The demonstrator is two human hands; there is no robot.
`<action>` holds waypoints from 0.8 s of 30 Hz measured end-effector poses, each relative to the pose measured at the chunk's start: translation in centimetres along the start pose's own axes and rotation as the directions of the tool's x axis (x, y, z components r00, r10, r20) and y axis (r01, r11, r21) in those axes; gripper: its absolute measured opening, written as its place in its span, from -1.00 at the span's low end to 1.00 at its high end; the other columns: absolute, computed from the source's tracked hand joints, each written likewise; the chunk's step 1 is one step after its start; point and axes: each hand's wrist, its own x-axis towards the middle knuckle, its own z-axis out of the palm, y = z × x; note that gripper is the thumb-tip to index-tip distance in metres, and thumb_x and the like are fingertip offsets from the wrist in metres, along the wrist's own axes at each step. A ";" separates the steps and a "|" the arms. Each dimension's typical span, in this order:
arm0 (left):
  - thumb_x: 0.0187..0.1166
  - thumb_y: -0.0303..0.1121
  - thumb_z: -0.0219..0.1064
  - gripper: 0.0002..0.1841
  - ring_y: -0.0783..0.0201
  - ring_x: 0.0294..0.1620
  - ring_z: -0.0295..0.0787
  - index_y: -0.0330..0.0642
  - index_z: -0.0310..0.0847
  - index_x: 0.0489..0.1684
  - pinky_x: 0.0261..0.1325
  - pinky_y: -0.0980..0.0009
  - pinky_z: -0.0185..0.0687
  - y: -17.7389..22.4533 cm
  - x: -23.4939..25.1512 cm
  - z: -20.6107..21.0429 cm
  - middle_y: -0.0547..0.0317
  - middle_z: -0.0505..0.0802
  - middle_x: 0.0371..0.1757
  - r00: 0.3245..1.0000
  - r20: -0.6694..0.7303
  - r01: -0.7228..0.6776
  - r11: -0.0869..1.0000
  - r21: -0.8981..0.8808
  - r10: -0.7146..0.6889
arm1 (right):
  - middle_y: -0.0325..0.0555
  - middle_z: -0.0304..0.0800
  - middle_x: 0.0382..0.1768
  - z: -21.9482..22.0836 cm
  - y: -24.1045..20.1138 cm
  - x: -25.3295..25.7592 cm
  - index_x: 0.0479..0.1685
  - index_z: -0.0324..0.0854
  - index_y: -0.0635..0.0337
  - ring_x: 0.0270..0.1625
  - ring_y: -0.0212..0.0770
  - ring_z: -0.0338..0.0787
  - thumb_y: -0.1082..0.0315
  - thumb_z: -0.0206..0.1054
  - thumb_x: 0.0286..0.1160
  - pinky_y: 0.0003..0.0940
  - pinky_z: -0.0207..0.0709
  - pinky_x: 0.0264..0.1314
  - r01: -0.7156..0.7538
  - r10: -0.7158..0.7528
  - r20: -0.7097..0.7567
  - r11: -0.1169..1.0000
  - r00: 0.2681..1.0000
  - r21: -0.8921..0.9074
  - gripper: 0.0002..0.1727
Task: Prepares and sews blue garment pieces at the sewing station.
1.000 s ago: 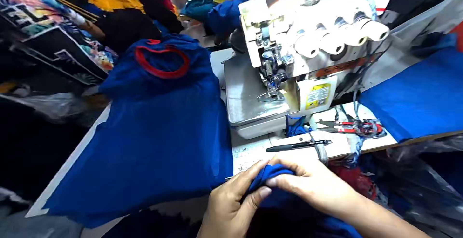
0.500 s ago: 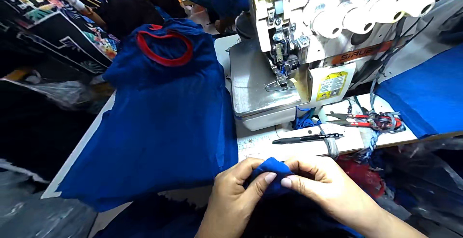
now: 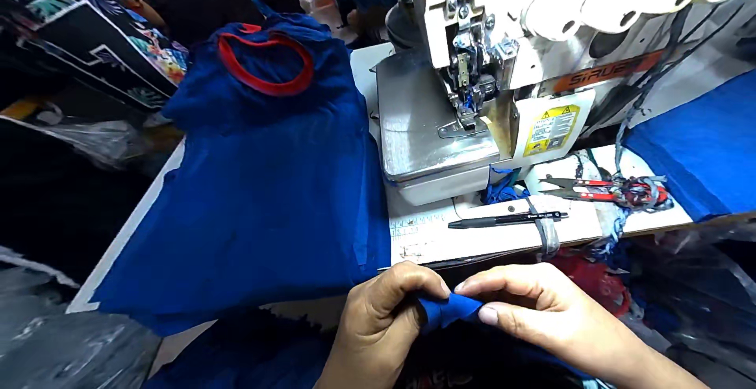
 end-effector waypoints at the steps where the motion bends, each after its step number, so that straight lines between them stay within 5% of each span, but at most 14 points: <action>1: 0.71 -0.32 0.26 -0.88 0.68 -0.05 0.77 0.08 0.72 -0.02 0.06 0.75 0.66 0.0 0.0 0.0 0.49 0.86 -0.11 1.000 -0.019 0.018 1.000 0.013 -0.018 | -0.25 0.89 0.04 0.2 0.1 0.2 0.16 0.75 0.37 0.12 -0.64 0.78 0.47 0.28 0.61 -0.68 0.63 0.26 0.020 -0.020 -0.003 1.000 1.000 0.000 -0.73; 8: 0.66 -0.28 0.31 -0.90 0.75 -0.06 0.75 0.01 0.73 -0.09 0.05 0.79 0.65 -0.4 0.5 0.1 0.51 0.86 -0.13 0.997 -0.061 0.055 0.998 0.044 -0.052 | -0.37 0.89 -0.20 1.1 0.4 1.8 -0.08 0.84 0.27 -0.10 -0.74 0.75 0.38 0.30 0.62 -0.78 0.61 0.01 0.017 -0.024 -0.109 0.998 0.994 -0.063 -0.79; 13: 0.69 -0.20 0.33 -0.84 0.60 0.29 0.67 0.05 0.74 0.05 0.37 0.65 0.60 -0.9 0.7 0.0 0.37 0.74 0.24 0.994 -0.047 -0.089 0.973 0.212 0.101 | -0.43 0.85 -0.29 1.6 0.0 2.2 -0.19 0.81 0.28 -0.19 -0.79 0.70 0.42 0.31 0.58 -0.81 0.56 -0.09 -0.046 0.041 -0.132 0.998 0.990 -0.037 -0.83; 18: 0.69 -0.23 0.34 -0.92 0.50 0.52 0.54 0.06 0.72 -0.17 0.57 0.52 0.49 -0.4 0.5 -0.6 0.42 0.72 0.34 0.965 0.029 -0.256 0.922 0.290 0.259 | -0.55 0.74 -0.39 1.3 -0.8 2.2 -0.25 0.78 0.14 -0.30 -0.77 0.64 0.36 0.25 0.63 -0.76 0.51 -0.21 -0.172 0.165 -0.178 0.985 0.970 -0.022 -0.81; 21: 0.75 -0.33 0.25 -0.89 0.50 0.16 0.74 -0.09 0.65 -0.16 0.33 0.57 0.59 1.0 0.8 -1.5 0.30 0.84 -0.05 0.972 0.111 -0.226 0.953 0.200 0.207 | -0.55 0.76 -0.35 0.4 -0.6 2.5 -0.26 0.76 0.05 -0.28 -0.74 0.68 0.33 0.24 0.64 -0.76 0.56 -0.22 -0.133 0.108 -0.284 0.989 0.953 -0.071 -0.82; 24: 0.67 -0.49 0.26 -0.89 0.50 -0.05 0.77 -0.25 0.73 -0.15 0.12 0.66 0.62 2.0 1.4 -1.0 0.10 0.85 -0.20 0.990 0.135 -0.059 0.978 0.198 0.032 | -0.42 0.83 -0.26 1.1 -1.8 2.5 -0.19 0.80 0.23 -0.19 -0.72 0.72 0.45 0.29 0.56 -0.74 0.61 -0.10 -0.053 0.022 -0.264 0.992 0.964 -0.110 -0.85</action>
